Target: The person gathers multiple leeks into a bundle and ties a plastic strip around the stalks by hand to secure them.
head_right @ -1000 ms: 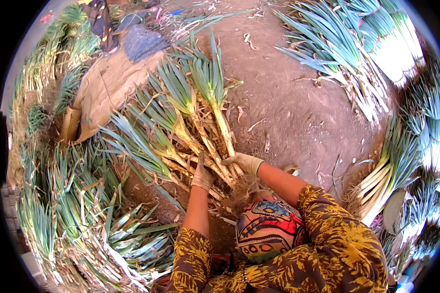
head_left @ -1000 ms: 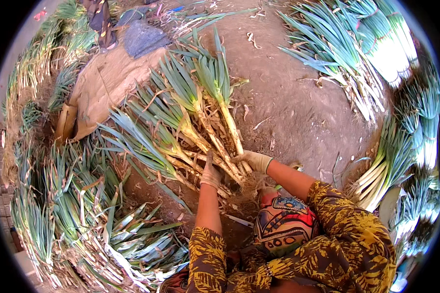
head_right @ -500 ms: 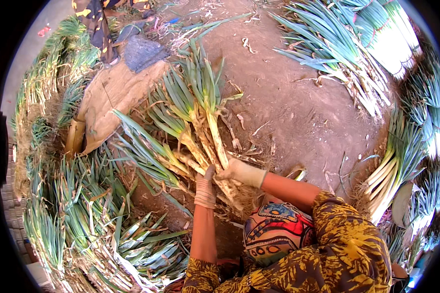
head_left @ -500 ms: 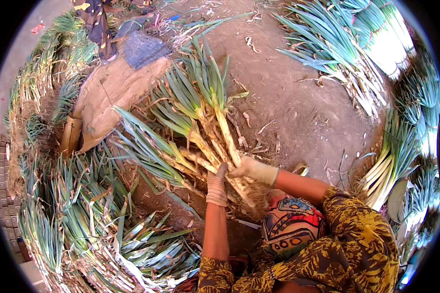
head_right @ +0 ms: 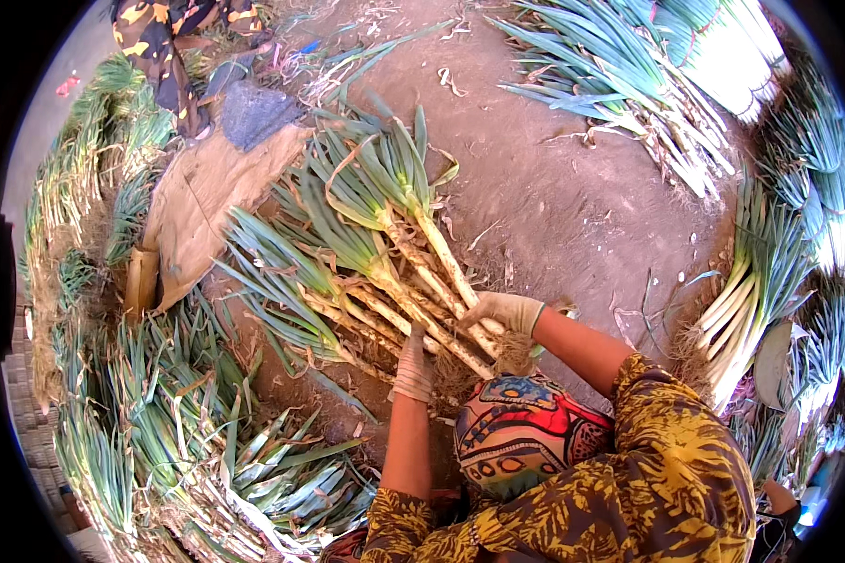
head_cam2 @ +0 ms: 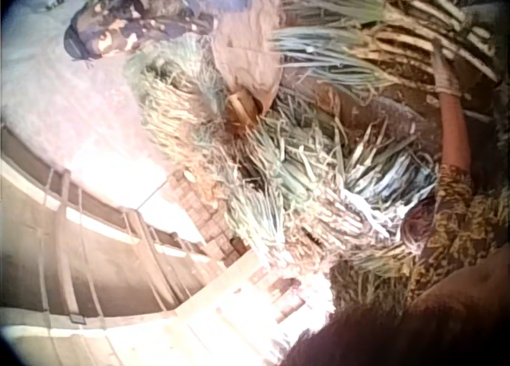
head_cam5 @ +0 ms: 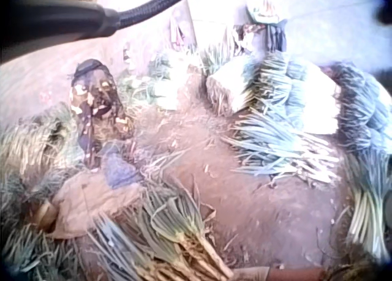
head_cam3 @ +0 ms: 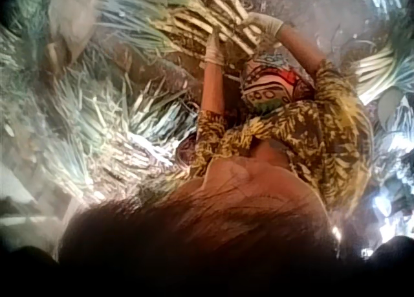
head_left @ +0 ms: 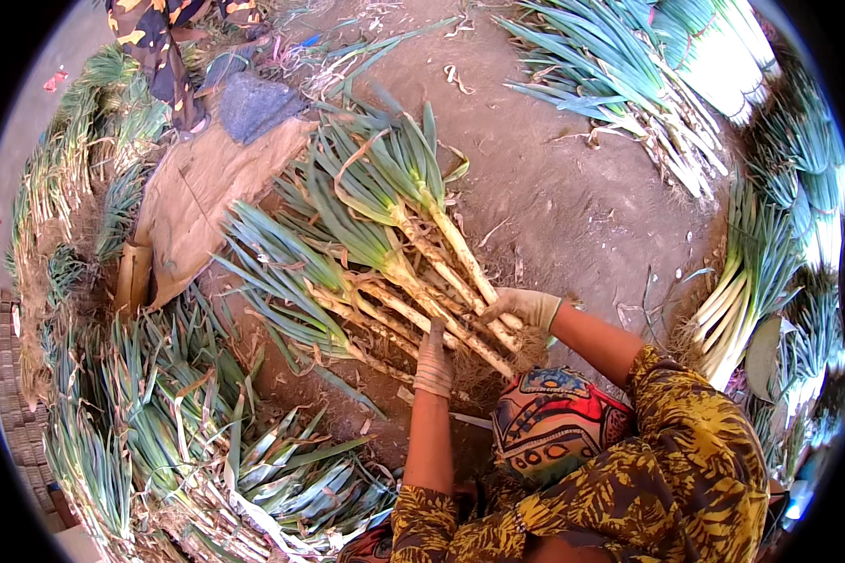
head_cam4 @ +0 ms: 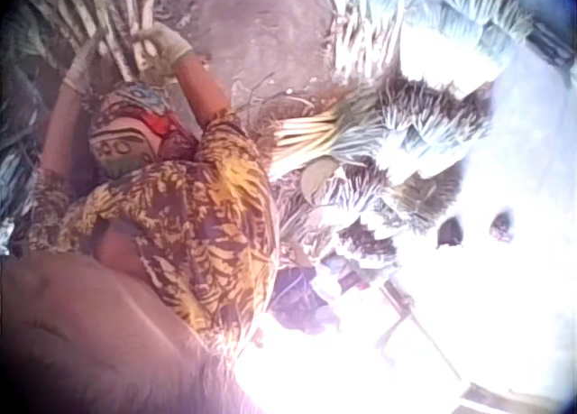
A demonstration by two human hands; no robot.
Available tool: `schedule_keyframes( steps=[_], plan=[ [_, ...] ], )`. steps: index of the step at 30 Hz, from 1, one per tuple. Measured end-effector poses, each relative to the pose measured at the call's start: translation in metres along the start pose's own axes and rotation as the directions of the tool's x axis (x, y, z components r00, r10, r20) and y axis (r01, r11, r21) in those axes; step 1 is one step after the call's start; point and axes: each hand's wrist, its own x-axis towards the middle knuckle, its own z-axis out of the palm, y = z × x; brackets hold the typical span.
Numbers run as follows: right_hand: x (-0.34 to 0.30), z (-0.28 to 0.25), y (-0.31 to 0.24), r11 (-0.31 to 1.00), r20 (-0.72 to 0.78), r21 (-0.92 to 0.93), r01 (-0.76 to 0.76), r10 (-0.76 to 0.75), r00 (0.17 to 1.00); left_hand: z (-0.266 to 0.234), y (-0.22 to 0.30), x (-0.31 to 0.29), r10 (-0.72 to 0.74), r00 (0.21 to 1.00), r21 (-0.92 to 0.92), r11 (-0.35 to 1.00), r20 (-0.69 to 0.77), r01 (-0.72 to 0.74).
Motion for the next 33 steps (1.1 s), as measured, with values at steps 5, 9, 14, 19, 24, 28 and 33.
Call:
schedule_keyframes(
  steps=[5,9,14,19,24,28,33],
  plan=[
    [-0.007,0.020,-0.010,0.999,0.008,-0.024,-0.031,0.031,0.999,0.010,0.027,-0.004,0.131,0.984,0.171,0.974,0.120,-0.150],
    [-0.008,0.046,-0.022,0.998,0.039,-0.071,0.001,0.002,0.999,0.050,0.042,-0.017,0.127,0.992,0.243,0.962,-0.002,-0.122],
    [-0.017,0.033,-0.033,0.940,-0.007,0.323,-0.115,0.124,0.992,0.029,0.035,-0.030,0.149,0.970,-0.005,0.989,0.193,-0.151],
    [-0.015,-0.018,-0.024,0.821,0.201,0.523,-0.228,0.141,0.969,-0.014,-0.056,0.000,0.111,0.989,-0.010,0.994,0.100,-0.110],
    [0.007,-0.052,0.037,0.991,-0.144,0.066,0.113,-0.103,0.984,0.035,-0.045,-0.018,0.124,0.968,0.022,0.991,0.217,-0.132],
    [0.022,-0.065,0.054,0.938,0.076,-0.152,0.311,-0.303,0.950,0.034,-0.038,0.017,0.092,0.938,-0.231,0.973,0.334,-0.013],
    [-0.009,0.037,-0.041,0.928,-0.066,-0.372,-0.034,0.010,0.998,0.028,-0.016,0.002,0.140,0.854,-0.347,0.936,0.501,0.050]
  ],
)
